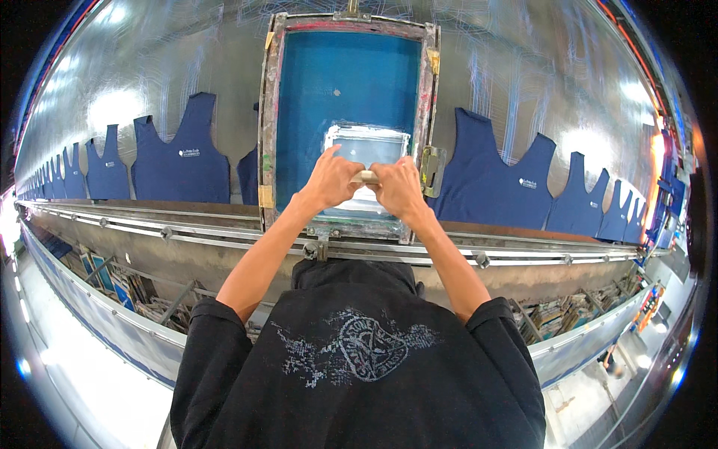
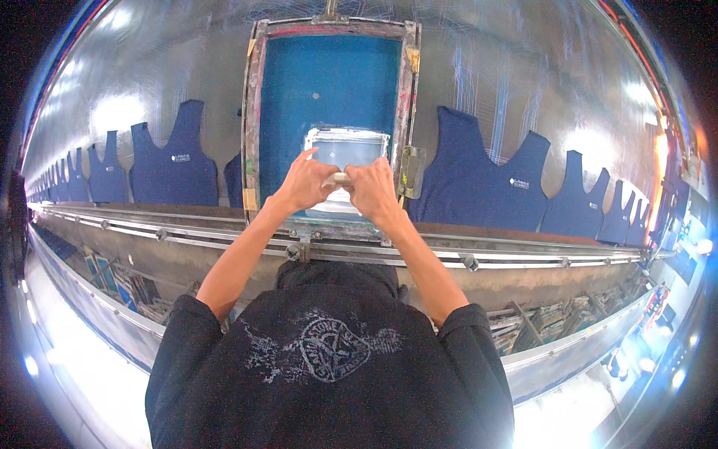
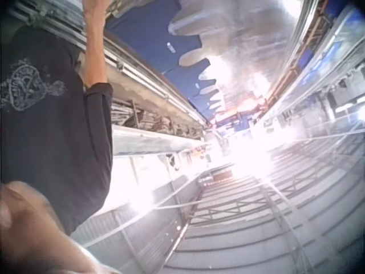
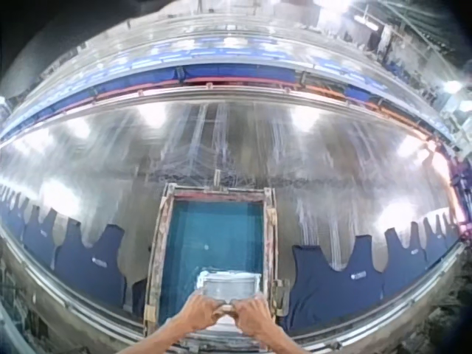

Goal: The person aligns a blue tank top on a conveyor and uses a squeegee to pull white ink across a screen printing frame, applying a design to the garment. The person repeats the squeegee stroke on successive tank tops as they advance along the line.

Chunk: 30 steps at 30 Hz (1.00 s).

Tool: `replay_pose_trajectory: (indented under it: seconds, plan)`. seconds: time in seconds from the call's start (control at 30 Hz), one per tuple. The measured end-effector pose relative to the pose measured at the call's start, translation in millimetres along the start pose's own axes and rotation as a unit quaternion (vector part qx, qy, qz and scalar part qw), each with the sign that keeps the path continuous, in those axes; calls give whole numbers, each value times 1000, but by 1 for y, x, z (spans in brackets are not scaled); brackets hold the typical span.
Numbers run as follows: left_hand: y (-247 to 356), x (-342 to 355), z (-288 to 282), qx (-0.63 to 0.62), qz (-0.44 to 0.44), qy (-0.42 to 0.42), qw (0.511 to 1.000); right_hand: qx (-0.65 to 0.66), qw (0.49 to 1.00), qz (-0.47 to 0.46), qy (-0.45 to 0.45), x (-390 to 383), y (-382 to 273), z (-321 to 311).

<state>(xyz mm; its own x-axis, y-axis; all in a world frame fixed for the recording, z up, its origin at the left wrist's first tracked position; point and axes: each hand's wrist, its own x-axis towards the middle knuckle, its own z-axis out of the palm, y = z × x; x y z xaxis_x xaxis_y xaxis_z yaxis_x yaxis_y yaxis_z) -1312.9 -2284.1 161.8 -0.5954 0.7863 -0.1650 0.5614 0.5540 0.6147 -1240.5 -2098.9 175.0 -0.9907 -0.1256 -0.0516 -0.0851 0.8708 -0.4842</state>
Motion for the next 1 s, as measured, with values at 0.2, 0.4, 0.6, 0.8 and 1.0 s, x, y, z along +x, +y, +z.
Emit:
replay_pose_trajectory:
  seconds: [0.2, 0.4, 0.6, 0.8, 1.0]
  plan:
    - [-29, 65, -46, 52, 38, 74, 995, -46, 996, -54, 48, 66, 24, -16]
    - [2, -20, 13, 15, -9, 19, 1000, -10, 1000, 2, -26, -20, -8, 16]
    - [2, -16, 3, 39, -27, 15, 999, 81, 990, 37, 107, -40, -13, -31]
    - [2, 52, -42, 84, -37, 30, 995, 365, 840, 343, 211, -33, 95, -21]
    - [16, -45, 16, 53, 20, 196, 979, 497, 740, 376, 254, -17, 59, -33]
